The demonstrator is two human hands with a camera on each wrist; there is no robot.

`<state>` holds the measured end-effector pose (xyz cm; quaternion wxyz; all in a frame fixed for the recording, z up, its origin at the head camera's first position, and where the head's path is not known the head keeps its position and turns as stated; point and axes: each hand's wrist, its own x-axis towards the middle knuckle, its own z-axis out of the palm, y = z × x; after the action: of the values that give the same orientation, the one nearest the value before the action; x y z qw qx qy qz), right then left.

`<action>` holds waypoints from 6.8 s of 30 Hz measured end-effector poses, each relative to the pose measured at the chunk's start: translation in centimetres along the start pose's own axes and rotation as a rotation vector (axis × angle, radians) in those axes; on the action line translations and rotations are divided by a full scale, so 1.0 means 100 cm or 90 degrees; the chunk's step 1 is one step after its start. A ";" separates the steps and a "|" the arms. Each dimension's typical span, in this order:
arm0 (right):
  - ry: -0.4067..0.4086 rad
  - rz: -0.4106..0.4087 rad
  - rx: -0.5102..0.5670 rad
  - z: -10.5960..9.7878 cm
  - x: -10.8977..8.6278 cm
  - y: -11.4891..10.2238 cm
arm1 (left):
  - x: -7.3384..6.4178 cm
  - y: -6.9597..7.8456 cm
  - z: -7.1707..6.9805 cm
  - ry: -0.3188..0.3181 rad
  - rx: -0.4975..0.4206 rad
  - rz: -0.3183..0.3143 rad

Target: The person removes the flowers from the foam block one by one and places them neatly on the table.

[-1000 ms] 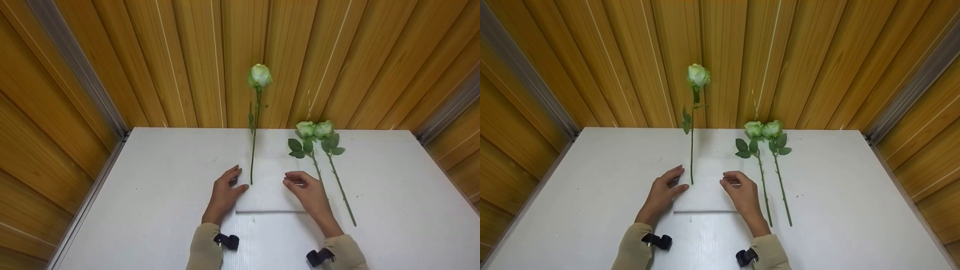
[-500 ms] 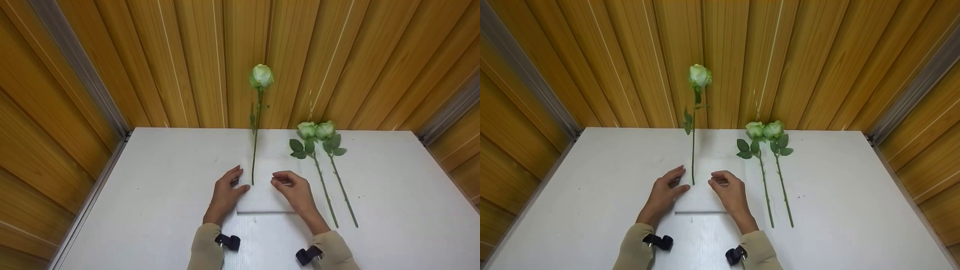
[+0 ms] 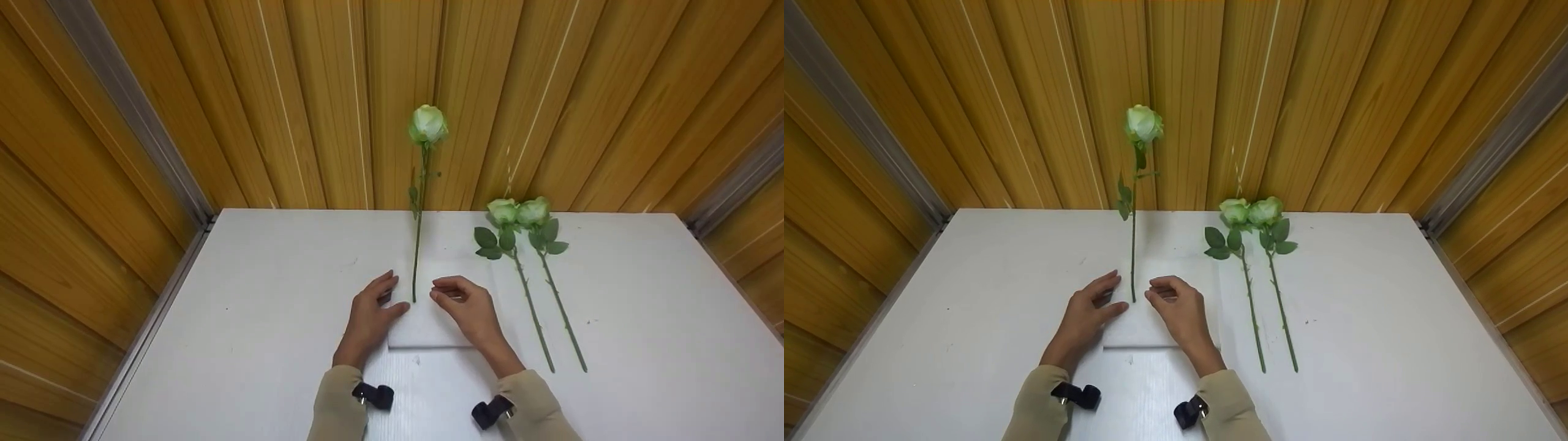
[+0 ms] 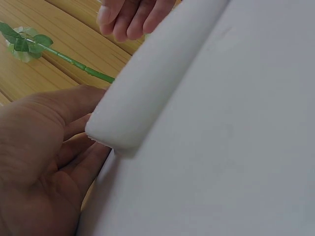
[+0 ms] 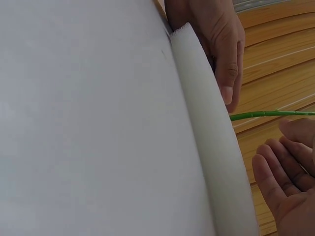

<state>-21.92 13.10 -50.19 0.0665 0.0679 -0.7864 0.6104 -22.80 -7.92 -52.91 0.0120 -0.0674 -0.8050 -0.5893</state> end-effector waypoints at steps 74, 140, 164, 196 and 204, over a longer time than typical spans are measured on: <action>0.091 0.009 0.081 0.027 0.013 0.008 | 0.000 0.000 0.004 -0.009 0.004 -0.007; 0.128 0.204 -0.355 -0.254 -0.085 0.032 | 0.001 -0.004 0.000 -0.023 -0.021 -0.013; 0.036 0.300 -0.333 -0.260 -0.075 0.034 | 0.003 -0.004 0.001 -0.020 -0.009 -0.004; 0.046 0.244 -0.409 -0.250 -0.069 0.039 | -0.004 -0.010 0.003 0.028 -0.020 0.003; 0.056 0.215 -0.429 -0.241 -0.066 0.037 | -0.009 -0.011 0.009 0.068 -0.026 0.011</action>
<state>-15.64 37.55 -49.01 0.0172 -0.1143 -0.9396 0.3222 -22.02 -7.47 -54.30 0.0591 -0.0430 -0.7905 -0.6080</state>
